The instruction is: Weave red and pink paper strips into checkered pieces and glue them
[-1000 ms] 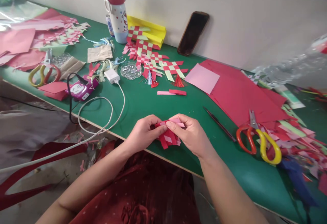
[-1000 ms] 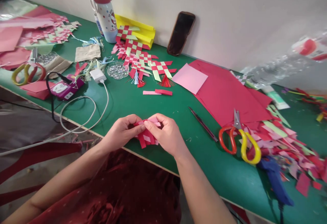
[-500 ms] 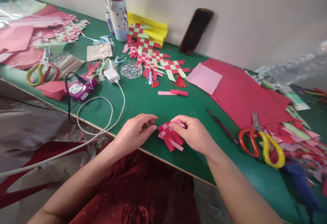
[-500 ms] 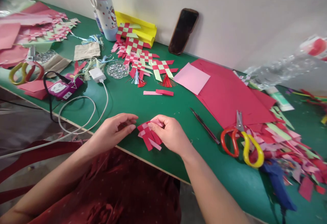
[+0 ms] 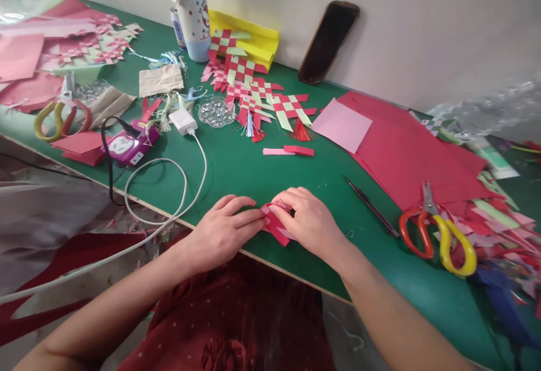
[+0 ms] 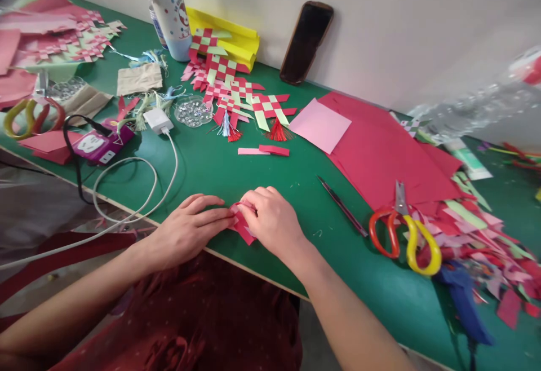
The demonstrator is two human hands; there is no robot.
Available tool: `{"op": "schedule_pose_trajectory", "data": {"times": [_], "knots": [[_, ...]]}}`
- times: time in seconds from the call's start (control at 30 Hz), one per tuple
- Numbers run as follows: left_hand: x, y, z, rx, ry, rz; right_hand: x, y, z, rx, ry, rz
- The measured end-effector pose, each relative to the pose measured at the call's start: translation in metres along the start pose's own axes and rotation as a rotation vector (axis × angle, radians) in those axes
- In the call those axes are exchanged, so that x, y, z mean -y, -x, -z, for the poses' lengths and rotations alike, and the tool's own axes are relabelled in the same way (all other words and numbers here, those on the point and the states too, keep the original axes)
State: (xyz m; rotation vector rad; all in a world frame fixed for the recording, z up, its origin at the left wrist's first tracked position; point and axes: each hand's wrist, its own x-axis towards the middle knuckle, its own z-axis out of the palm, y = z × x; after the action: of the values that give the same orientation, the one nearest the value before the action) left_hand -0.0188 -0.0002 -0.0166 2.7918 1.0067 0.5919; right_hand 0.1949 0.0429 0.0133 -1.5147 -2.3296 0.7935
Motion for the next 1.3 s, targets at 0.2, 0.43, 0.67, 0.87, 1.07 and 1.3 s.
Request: {"op": "schedule_pose_trajectory", "data": {"times": [0.2, 0.43, 0.67, 0.87, 1.07, 1.3], "knots": [[0.0, -0.002, 0.0, 0.008, 0.024, -0.002, -0.018, 0.022, 0.016, -0.245, 0.026, -0.023], [0.004, -0.005, -0.004, 0.011, 0.093, -0.011, -0.027, 0.078, 0.0, -0.28, 0.163, -0.022], [0.005, -0.016, -0.005, -0.027, 0.122, -0.024, -0.022, 0.077, -0.013, -0.416, 0.161, -0.004], [0.003, -0.019, -0.004, -0.051, 0.135, -0.008, -0.006, 0.058, 0.001, -0.428, 0.201, 0.241], [0.007, -0.024, 0.004, -0.022, 0.186, 0.032, -0.001, 0.051, -0.013, -0.214, 0.258, 0.196], [0.02, -0.027, 0.007, -0.011, 0.168, 0.126, -0.004, 0.054, -0.015, -0.186, 0.199, 0.156]]}}
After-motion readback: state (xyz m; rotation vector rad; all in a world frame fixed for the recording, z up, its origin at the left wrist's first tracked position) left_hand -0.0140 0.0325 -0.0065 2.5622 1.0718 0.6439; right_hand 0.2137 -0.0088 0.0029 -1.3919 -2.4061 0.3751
